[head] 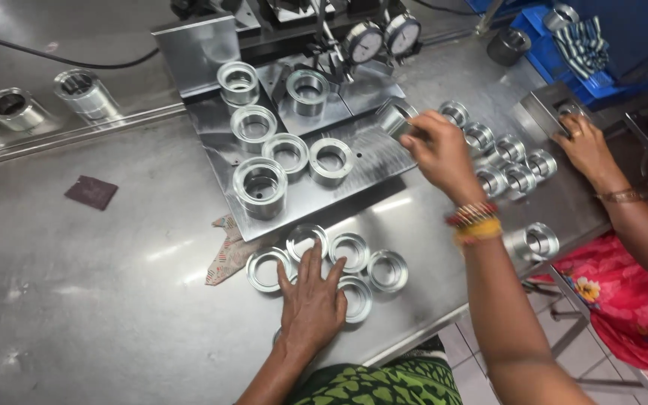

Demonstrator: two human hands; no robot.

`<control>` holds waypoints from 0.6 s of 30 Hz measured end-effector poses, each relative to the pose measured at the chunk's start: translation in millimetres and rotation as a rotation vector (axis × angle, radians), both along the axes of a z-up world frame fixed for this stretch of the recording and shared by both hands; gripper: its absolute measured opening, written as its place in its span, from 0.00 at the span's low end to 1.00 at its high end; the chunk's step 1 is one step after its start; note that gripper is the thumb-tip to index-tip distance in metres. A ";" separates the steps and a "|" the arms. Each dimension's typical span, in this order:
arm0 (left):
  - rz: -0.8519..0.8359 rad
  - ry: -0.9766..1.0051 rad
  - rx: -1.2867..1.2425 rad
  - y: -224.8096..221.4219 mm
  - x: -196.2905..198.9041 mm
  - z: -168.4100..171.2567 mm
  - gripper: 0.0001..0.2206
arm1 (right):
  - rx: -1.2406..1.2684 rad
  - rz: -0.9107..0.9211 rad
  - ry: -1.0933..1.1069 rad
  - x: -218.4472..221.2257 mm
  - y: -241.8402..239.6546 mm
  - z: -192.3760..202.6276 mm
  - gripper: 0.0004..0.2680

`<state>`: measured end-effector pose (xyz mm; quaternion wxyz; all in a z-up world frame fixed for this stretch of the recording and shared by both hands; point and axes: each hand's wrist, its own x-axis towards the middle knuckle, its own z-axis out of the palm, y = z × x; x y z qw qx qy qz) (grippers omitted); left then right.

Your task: Wiping metal cylinders and inspecting their dimensions using a dial gauge measurement tool on a workbench.

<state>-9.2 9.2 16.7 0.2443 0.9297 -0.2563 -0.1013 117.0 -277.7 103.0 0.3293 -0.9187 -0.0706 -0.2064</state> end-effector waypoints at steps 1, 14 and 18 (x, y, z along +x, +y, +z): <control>0.013 -0.010 -0.003 0.7 -1.0 -0.1 0.29 | -0.003 0.013 -0.010 16.9 2.9 -6.5 0.05; -0.020 0.023 -0.143 4.9 6.2 -5.1 0.26 | -0.365 -0.254 0.009 138.0 33.7 -29.8 0.09; -0.012 0.017 -0.155 6.5 3.9 -4.4 0.26 | -0.322 -0.269 -0.025 129.8 37.9 -35.8 0.10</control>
